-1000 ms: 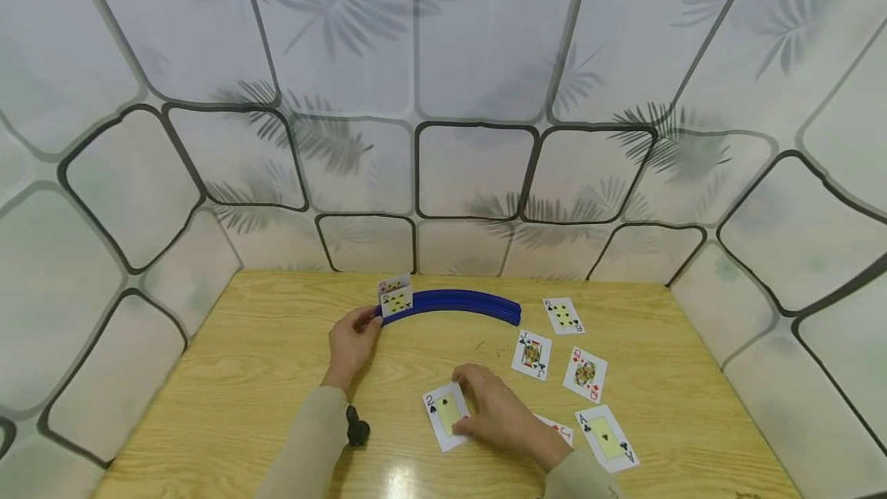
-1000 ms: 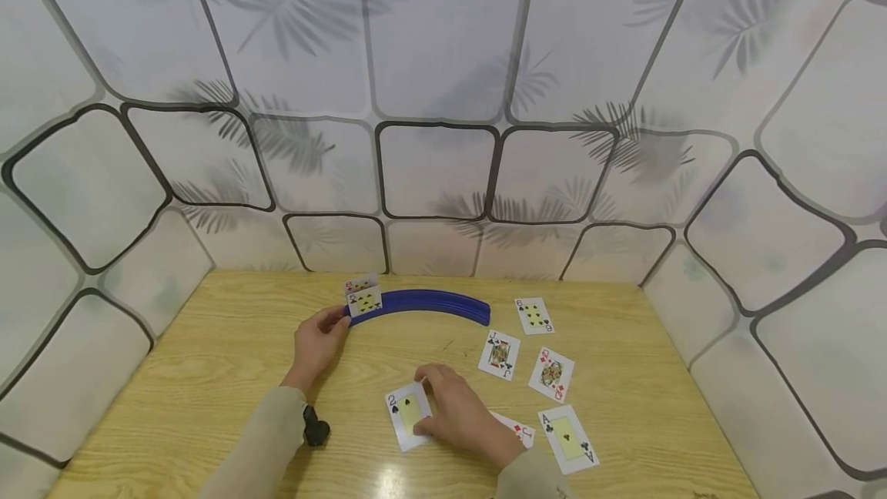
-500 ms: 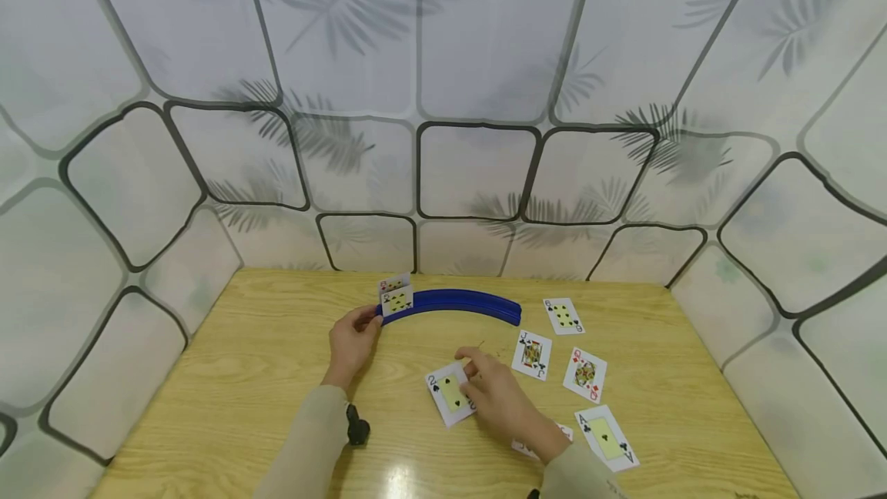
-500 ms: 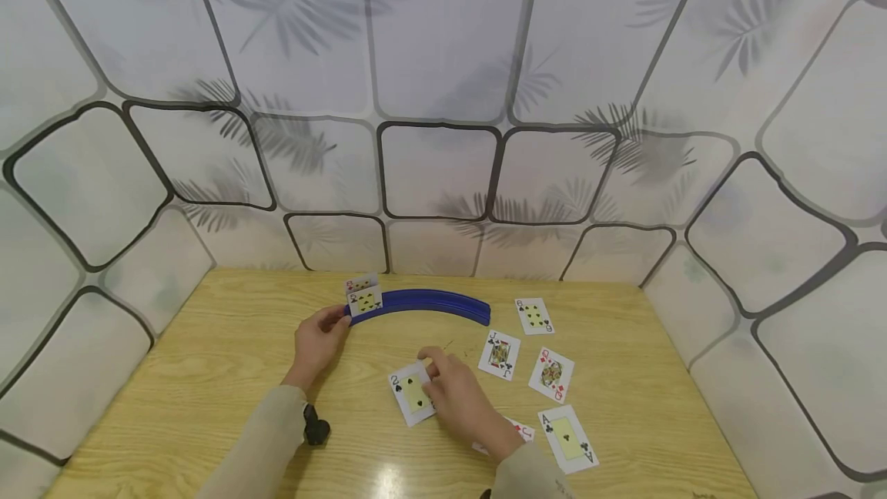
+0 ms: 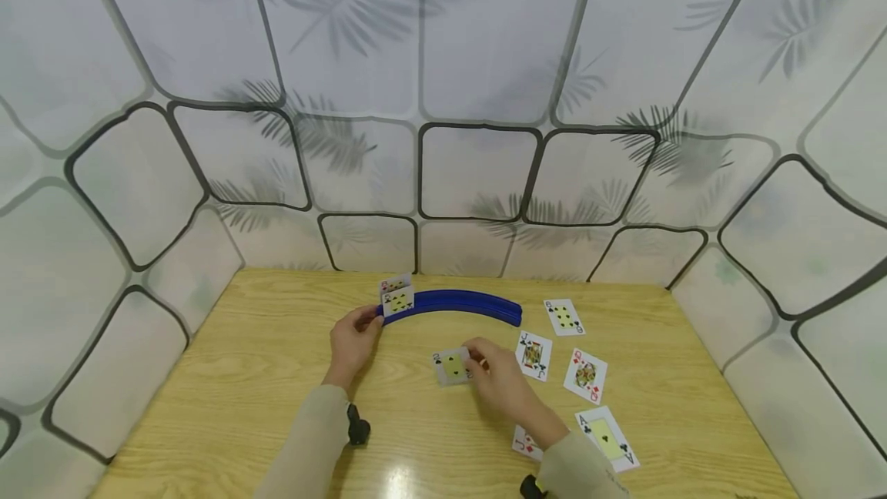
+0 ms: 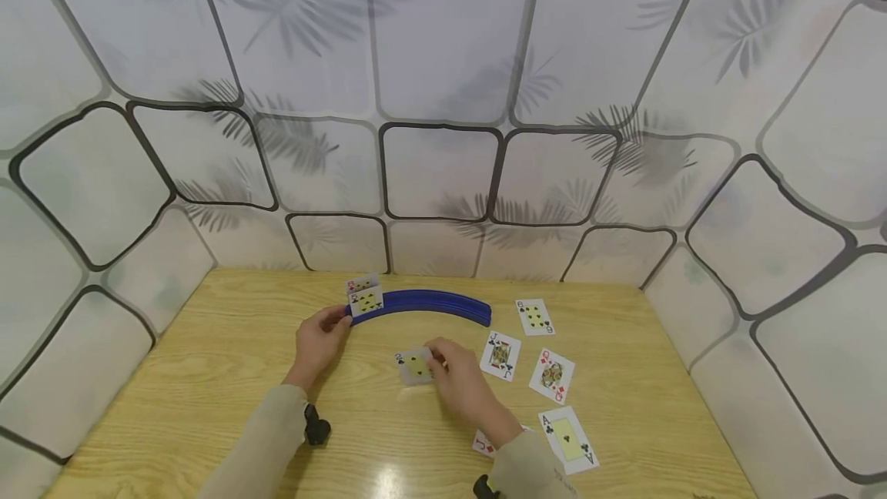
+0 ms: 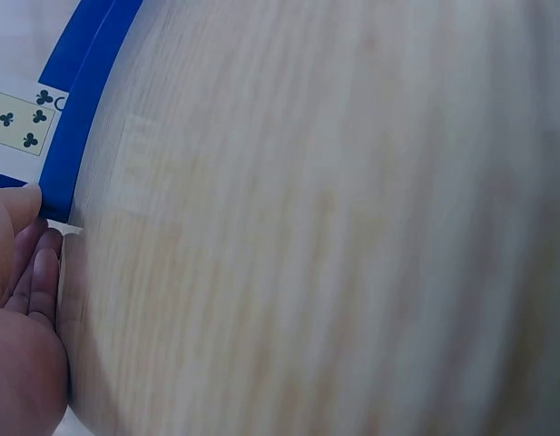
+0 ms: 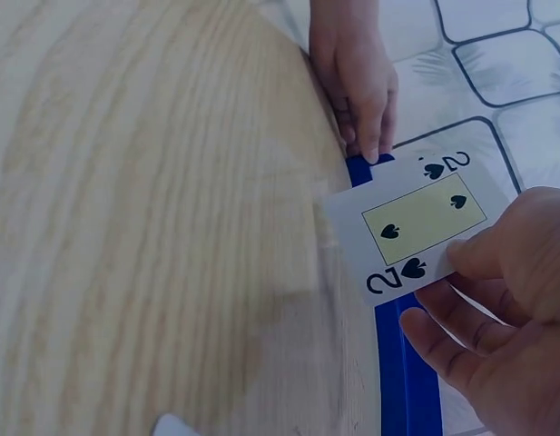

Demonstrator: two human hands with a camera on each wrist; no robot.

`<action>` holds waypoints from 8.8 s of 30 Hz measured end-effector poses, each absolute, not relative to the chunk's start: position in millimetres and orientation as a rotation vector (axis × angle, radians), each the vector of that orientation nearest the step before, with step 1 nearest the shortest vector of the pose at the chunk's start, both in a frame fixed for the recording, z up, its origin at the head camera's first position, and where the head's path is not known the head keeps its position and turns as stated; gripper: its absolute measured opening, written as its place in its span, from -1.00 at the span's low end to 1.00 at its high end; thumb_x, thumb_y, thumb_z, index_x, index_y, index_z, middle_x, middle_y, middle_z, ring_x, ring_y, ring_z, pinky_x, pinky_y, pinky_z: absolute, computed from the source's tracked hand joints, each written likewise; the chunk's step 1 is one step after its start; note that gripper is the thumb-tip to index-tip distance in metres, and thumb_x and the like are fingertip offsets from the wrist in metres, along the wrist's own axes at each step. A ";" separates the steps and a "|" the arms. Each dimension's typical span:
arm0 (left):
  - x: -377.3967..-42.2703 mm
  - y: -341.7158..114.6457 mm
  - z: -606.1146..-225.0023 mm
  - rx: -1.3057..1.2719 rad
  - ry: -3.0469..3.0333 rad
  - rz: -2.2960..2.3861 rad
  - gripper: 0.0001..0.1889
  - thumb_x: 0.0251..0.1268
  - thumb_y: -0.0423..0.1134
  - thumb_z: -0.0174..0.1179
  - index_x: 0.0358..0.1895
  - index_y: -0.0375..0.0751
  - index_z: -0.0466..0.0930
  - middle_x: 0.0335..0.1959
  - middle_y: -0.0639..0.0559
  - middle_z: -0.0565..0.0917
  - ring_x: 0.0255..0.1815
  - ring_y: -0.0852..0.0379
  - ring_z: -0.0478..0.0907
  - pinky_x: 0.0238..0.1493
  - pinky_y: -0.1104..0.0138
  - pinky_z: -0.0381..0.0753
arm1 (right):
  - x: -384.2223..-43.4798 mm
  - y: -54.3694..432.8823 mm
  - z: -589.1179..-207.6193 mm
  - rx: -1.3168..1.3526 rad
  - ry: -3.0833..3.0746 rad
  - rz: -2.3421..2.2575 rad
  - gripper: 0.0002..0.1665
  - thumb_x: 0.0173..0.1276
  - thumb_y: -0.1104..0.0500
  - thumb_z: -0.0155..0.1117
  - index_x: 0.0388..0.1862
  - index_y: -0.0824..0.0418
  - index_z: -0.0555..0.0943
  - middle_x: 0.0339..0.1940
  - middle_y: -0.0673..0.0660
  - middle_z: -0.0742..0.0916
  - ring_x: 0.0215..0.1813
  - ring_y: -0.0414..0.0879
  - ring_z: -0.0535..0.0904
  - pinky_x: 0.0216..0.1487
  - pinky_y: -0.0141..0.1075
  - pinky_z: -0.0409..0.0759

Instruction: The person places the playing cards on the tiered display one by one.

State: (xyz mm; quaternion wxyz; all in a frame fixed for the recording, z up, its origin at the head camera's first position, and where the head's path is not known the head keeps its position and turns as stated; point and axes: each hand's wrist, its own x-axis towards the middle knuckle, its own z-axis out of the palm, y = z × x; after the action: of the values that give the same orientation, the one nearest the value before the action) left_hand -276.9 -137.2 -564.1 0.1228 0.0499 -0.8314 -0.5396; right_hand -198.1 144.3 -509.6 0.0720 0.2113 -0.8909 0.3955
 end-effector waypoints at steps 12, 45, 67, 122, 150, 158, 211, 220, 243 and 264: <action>-276.9 -137.7 -565.0 0.138 -2.417 -1.577 -0.68 0.48 -0.31 0.32 0.20 -0.32 0.71 0.06 -0.26 0.78 0.05 -0.15 0.72 0.17 0.04 0.69 | -222.0 142.5 -500.3 0.435 -2.635 1.357 -0.78 0.49 0.37 0.31 0.06 0.26 0.70 -0.16 0.15 0.80 -0.03 0.09 0.75 -0.12 -0.23 0.76; -275.4 -136.4 -560.4 0.143 -2.421 -1.560 -0.69 0.48 -0.31 0.32 0.20 -0.31 0.72 0.05 -0.26 0.79 0.04 -0.16 0.73 0.16 0.03 0.69 | -276.9 121.8 -488.7 0.416 -2.602 1.322 -0.65 0.55 0.31 0.28 0.26 0.31 0.66 -0.14 0.17 0.80 -0.09 0.02 0.73 -0.10 -0.16 0.73; -272.5 -136.6 -562.2 0.133 -2.403 -1.533 -0.72 0.45 -0.36 0.32 0.15 -0.35 0.74 0.01 -0.27 0.80 -0.01 -0.16 0.74 0.09 0.10 0.71 | -301.5 107.7 -482.8 0.451 -2.581 1.293 -0.61 0.56 0.34 0.24 0.32 0.32 0.62 -0.08 0.25 0.78 0.09 0.17 0.73 -0.02 -0.01 0.75; -272.7 -131.5 -561.4 0.165 -2.394 -1.538 -0.72 0.44 -0.35 0.33 0.13 -0.35 0.74 -0.02 -0.24 0.80 -0.05 -0.10 0.74 0.02 0.17 0.74 | -333.5 97.4 -495.3 0.418 -2.653 1.364 -0.71 0.59 0.35 0.18 0.21 0.34 0.64 -0.07 0.28 0.76 0.09 0.19 0.70 0.13 0.07 0.72; -274.9 -133.6 -564.0 0.142 -2.380 -1.527 -0.73 0.44 -0.37 0.33 0.13 -0.34 0.74 -0.02 -0.24 0.80 -0.04 -0.11 0.74 0.04 0.19 0.73 | -325.5 110.9 -496.8 0.287 -2.618 1.544 -0.54 0.56 0.24 0.30 0.39 0.25 0.57 0.16 0.25 0.74 0.21 0.13 0.66 0.28 0.02 0.65; -275.6 -133.4 -563.5 0.136 -2.366 -1.524 -0.74 0.44 -0.36 0.33 0.11 -0.35 0.75 -0.03 -0.25 0.80 -0.06 -0.11 0.74 0.01 0.21 0.73 | -317.4 128.9 -488.4 0.279 -2.623 1.495 -0.55 0.55 0.20 0.32 0.36 0.28 0.58 0.13 0.26 0.75 0.16 0.13 0.67 0.26 0.03 0.65; -275.4 -131.9 -563.1 0.172 -2.381 -1.544 -0.73 0.44 -0.35 0.34 0.13 -0.35 0.75 -0.01 -0.25 0.81 -0.04 -0.11 0.74 0.01 0.25 0.69 | -217.4 270.9 -514.4 0.267 -2.943 0.891 -0.20 0.45 -0.12 0.44 0.44 0.37 0.50 0.42 0.49 0.54 0.43 0.48 0.44 0.38 0.41 0.43; -274.6 -131.1 -561.7 0.169 -2.377 -1.523 -0.74 0.44 -0.38 0.33 0.10 -0.37 0.75 -0.02 -0.27 0.81 -0.06 -0.12 0.74 -0.01 0.26 0.70 | -213.0 283.1 -523.9 0.229 -2.994 0.779 -0.08 0.36 -0.21 0.49 0.45 0.37 0.50 0.44 0.52 0.50 0.43 0.52 0.42 0.35 0.40 0.47; -276.1 -130.9 -562.9 0.163 -2.358 -1.530 -0.74 0.42 -0.36 0.35 0.10 -0.35 0.76 -0.03 -0.25 0.81 -0.07 -0.09 0.74 -0.02 0.28 0.70 | -221.6 289.0 -532.2 0.283 -3.089 0.637 0.07 0.26 -0.35 0.51 0.46 0.37 0.48 0.52 0.62 0.36 0.51 0.63 0.28 0.41 0.49 0.33; -273.8 -131.7 -562.2 0.155 -2.362 -1.532 -0.73 0.43 -0.36 0.34 0.12 -0.35 0.75 -0.02 -0.25 0.81 -0.05 -0.12 0.74 0.01 0.18 0.74 | -226.0 286.3 -529.4 0.264 -3.122 0.680 0.00 0.21 -0.28 0.58 0.38 0.36 0.52 0.48 0.61 0.41 0.48 0.62 0.30 0.39 0.49 0.34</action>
State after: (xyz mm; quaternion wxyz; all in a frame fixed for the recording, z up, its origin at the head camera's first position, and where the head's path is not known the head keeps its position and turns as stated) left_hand -273.8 -131.7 -562.2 0.1602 0.0541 -0.8270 -0.5362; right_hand -226.0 286.3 -529.4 -0.0322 0.0822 -0.9733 0.2121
